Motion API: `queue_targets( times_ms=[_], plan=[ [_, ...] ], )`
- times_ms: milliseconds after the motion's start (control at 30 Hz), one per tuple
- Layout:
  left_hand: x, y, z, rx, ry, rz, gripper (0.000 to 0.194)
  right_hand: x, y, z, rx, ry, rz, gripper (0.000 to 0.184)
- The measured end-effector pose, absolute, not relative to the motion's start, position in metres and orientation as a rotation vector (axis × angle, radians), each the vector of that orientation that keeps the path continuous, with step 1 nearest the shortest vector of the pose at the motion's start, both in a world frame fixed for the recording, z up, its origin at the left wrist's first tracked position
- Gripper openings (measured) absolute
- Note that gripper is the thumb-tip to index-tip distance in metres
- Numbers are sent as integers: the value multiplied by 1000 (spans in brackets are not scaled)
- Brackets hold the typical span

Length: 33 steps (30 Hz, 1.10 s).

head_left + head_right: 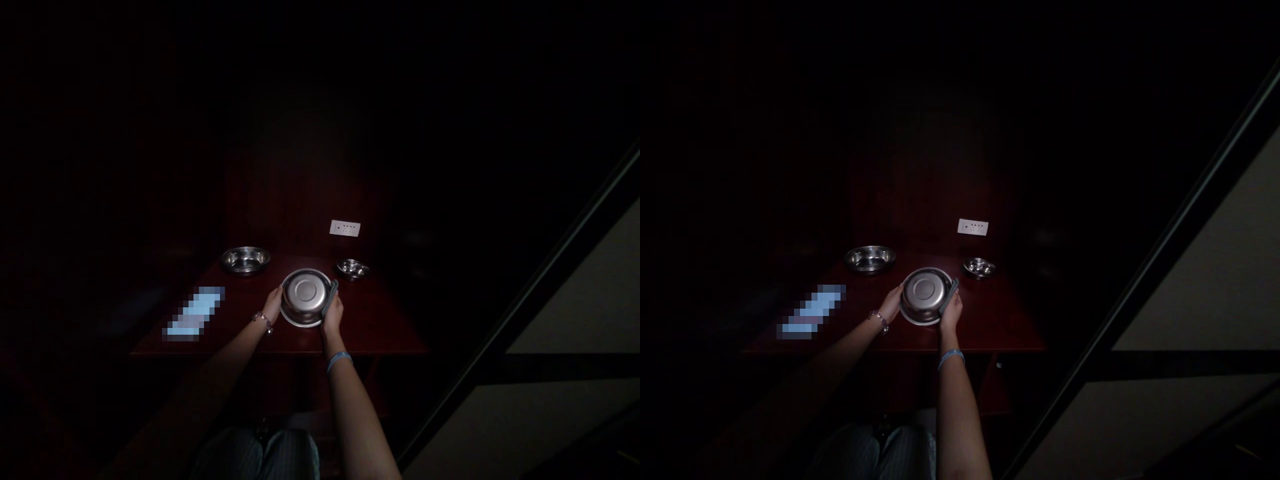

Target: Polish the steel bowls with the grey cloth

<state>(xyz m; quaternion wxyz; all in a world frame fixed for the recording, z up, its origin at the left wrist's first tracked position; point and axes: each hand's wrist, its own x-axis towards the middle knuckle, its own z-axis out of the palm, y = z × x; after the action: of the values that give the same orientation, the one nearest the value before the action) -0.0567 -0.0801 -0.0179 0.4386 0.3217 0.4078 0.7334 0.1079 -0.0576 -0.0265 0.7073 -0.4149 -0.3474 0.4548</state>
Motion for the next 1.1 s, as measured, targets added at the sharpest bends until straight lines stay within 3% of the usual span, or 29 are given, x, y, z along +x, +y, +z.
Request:
queue_targets(
  times_ms=[600, 900, 1100],
  plan=[
    [-55, -86, -21, 619, 935, 1756, 40, 106, -74, -14, -1014, -821, 913, 37],
    [-51, -87, -17, 645, 1018, 1756, 44, 114, -76, -21, -1008, -894, 840, 42],
    [-52, -78, -33, 687, 991, 1778, 47, 115, -71, -21, -1058, -806, 785, 33]
  ],
)
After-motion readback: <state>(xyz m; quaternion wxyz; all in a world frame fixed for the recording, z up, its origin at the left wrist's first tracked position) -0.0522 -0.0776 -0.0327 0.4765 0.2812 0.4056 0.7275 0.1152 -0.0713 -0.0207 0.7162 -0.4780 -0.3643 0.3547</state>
